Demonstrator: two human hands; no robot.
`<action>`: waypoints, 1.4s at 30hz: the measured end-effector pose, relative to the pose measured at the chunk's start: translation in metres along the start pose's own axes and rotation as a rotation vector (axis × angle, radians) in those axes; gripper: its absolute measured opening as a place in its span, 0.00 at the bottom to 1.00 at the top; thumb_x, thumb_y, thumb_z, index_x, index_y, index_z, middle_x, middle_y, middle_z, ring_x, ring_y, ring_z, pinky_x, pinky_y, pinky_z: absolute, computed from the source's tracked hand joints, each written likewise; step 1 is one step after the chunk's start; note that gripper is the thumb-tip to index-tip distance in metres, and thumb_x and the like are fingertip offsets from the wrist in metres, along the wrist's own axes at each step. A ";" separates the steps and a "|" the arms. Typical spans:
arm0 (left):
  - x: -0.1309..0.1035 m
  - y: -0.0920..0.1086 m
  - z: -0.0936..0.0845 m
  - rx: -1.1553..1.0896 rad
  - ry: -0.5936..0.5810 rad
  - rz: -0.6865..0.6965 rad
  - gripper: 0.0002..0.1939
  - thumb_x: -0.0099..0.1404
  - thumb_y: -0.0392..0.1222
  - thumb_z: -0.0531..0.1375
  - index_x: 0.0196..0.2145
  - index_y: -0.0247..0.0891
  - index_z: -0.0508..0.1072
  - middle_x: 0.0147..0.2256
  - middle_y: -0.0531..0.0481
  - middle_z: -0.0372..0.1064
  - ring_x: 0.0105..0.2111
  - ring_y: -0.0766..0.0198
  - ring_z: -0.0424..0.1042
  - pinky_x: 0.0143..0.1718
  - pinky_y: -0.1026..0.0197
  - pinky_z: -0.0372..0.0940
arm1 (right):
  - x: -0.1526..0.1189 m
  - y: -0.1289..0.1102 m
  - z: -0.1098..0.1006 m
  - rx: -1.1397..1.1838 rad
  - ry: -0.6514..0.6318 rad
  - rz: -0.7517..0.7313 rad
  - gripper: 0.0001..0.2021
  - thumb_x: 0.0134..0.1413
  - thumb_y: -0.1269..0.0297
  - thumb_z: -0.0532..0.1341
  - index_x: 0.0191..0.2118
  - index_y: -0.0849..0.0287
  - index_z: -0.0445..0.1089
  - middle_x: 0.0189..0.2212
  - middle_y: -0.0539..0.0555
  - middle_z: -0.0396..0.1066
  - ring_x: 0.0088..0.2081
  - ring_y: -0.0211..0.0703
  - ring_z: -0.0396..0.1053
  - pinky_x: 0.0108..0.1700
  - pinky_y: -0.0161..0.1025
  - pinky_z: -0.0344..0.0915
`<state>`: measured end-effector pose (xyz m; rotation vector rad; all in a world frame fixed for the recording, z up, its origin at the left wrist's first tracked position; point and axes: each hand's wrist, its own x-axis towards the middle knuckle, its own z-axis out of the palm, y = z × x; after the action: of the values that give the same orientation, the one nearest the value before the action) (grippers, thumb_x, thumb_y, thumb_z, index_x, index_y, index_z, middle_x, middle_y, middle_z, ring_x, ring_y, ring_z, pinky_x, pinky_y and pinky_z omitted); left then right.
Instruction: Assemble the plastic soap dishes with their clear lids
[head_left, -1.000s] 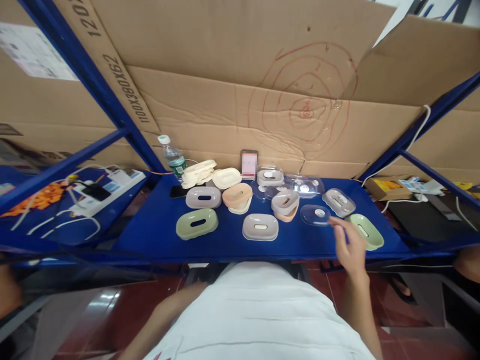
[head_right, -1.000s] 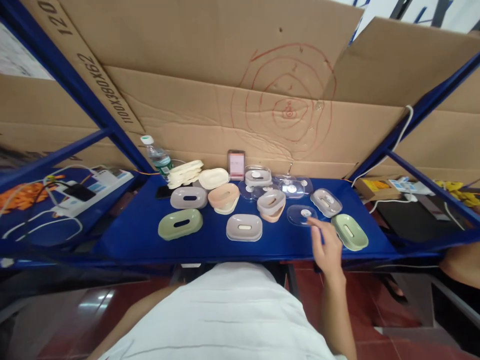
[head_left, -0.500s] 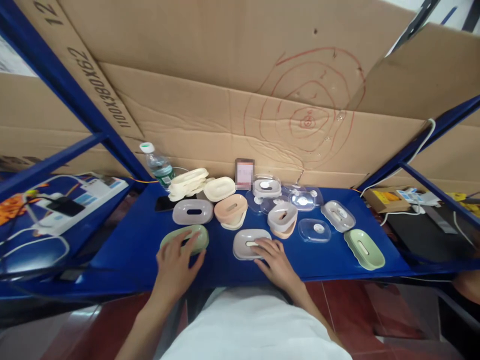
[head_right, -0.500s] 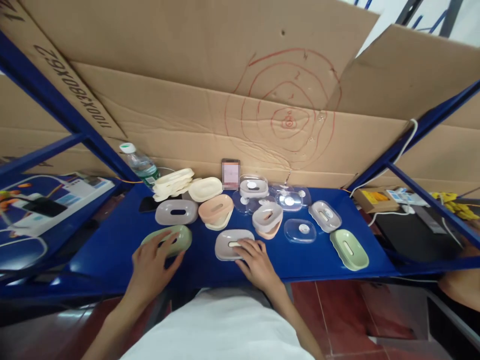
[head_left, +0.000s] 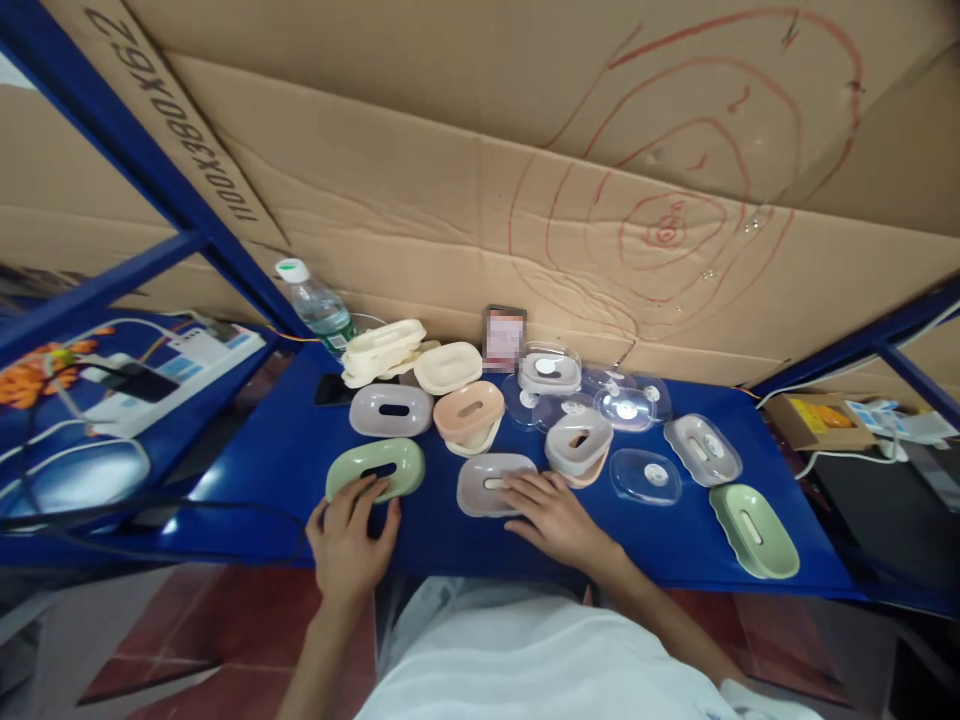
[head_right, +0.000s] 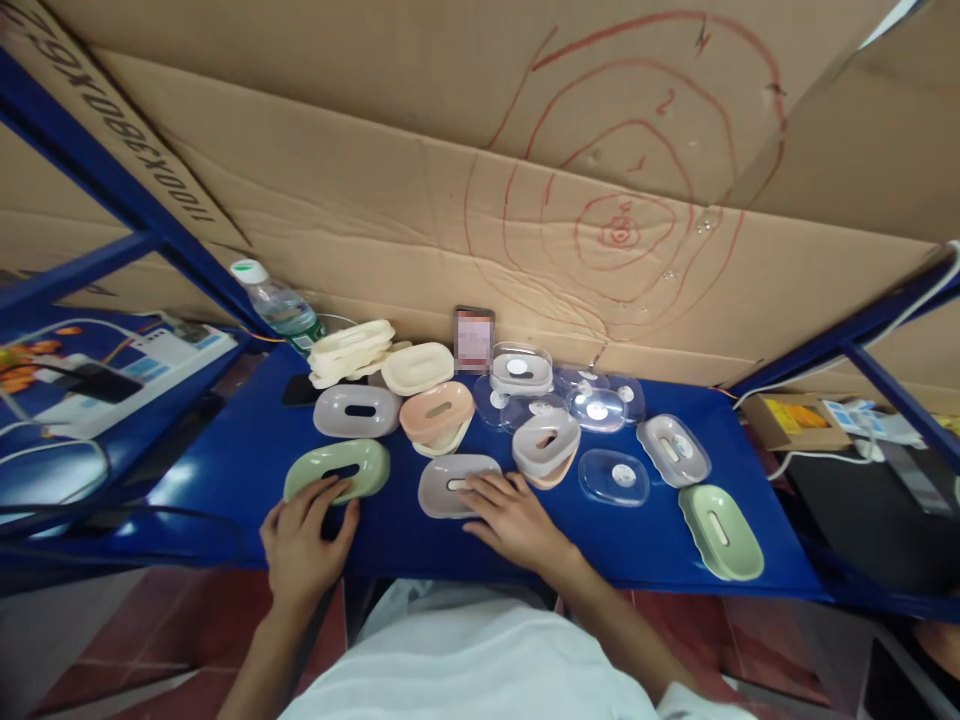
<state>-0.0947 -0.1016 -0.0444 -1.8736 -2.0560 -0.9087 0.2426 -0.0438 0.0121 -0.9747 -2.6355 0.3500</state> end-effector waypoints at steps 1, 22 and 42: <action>-0.002 -0.001 -0.001 0.022 0.010 -0.006 0.14 0.76 0.43 0.61 0.55 0.41 0.77 0.57 0.38 0.78 0.59 0.46 0.75 0.66 0.40 0.56 | 0.002 0.007 -0.010 -0.017 0.010 -0.008 0.23 0.76 0.58 0.62 0.72 0.49 0.68 0.69 0.57 0.71 0.68 0.55 0.69 0.67 0.58 0.67; 0.079 0.058 0.045 -0.431 -0.278 0.834 0.26 0.72 0.52 0.69 0.62 0.42 0.71 0.66 0.35 0.65 0.63 0.44 0.72 0.59 0.47 0.75 | 0.018 0.035 -0.045 -0.153 0.293 0.093 0.28 0.74 0.61 0.64 0.74 0.46 0.65 0.70 0.57 0.69 0.74 0.57 0.62 0.74 0.61 0.66; 0.090 0.048 0.046 -0.546 -0.428 0.753 0.32 0.75 0.46 0.66 0.71 0.42 0.64 0.70 0.34 0.60 0.71 0.42 0.64 0.68 0.39 0.69 | 0.014 0.015 -0.003 -0.224 0.205 -0.001 0.22 0.75 0.62 0.62 0.69 0.57 0.70 0.64 0.62 0.75 0.65 0.55 0.71 0.64 0.53 0.72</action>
<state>-0.0521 -0.0015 -0.0179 -3.0257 -1.0809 -0.9520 0.2420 -0.0232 0.0127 -1.0170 -2.5238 -0.0463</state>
